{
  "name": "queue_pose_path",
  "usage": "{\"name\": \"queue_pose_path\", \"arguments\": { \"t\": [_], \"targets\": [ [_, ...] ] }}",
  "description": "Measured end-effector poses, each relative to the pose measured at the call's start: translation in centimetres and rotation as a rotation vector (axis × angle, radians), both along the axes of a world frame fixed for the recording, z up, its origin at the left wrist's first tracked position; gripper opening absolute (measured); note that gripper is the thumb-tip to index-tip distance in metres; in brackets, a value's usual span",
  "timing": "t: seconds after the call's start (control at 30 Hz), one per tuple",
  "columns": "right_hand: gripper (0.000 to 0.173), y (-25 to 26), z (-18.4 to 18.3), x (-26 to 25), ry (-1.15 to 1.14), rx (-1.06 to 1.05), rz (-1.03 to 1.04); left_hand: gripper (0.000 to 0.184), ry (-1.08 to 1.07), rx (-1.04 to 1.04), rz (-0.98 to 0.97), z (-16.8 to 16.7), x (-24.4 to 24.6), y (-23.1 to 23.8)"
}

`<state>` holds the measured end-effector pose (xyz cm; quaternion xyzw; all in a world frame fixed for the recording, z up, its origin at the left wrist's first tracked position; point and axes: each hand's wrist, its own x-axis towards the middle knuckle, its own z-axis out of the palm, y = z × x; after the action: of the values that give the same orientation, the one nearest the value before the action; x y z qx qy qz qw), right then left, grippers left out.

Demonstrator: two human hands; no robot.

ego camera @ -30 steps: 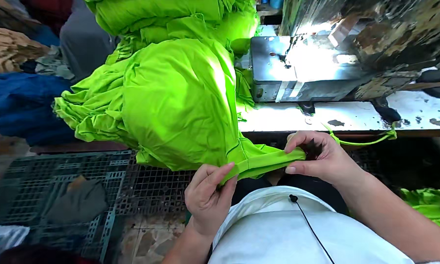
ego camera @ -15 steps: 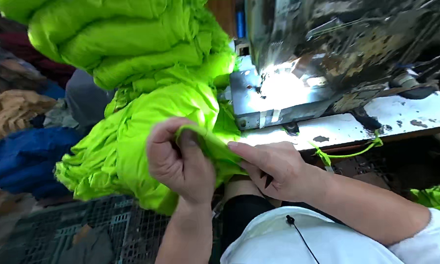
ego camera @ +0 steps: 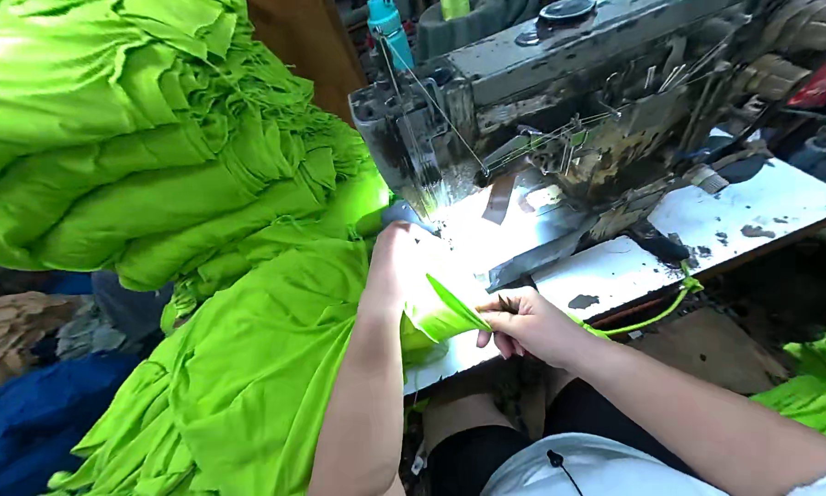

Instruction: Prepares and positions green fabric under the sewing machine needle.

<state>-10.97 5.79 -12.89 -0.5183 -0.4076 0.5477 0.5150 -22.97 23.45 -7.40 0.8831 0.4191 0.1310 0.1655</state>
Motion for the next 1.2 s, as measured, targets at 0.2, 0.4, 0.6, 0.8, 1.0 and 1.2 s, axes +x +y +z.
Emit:
{"name": "queue_pose_path", "arguments": {
  "t": [0.2,0.4,0.6,0.8,1.0,1.2],
  "targets": [
    [0.021,1.4,-0.4,0.1,-0.088,0.104,-0.052,0.028,-0.283,-0.069,-0.244,-1.2,1.6,4.8],
    [0.021,1.6,-1.5,-1.1,-0.087,0.131,-0.103,0.018,-0.117,-0.225,-0.199,1.3,1.5,4.5],
    [0.024,3.9,-0.7,-1.1,-0.094,0.110,-0.159,0.026,-0.117,0.040,-0.026,2.8,1.0,2.5],
    [0.024,4.4,-0.8,-1.2,-0.077,0.116,-0.178,0.015,-0.171,0.062,0.077,-0.1,-1.5,-4.3],
    [0.019,4.6,-1.2,-1.9,0.013,0.139,-0.186,0.043,-0.727,-0.658,0.021,-0.9,-2.5,-2.3],
    [0.024,4.4,-1.3,-1.2,-0.002,0.191,-0.162,0.038,-0.746,-0.667,0.074,-0.6,-2.0,-3.1]
  ]
}}
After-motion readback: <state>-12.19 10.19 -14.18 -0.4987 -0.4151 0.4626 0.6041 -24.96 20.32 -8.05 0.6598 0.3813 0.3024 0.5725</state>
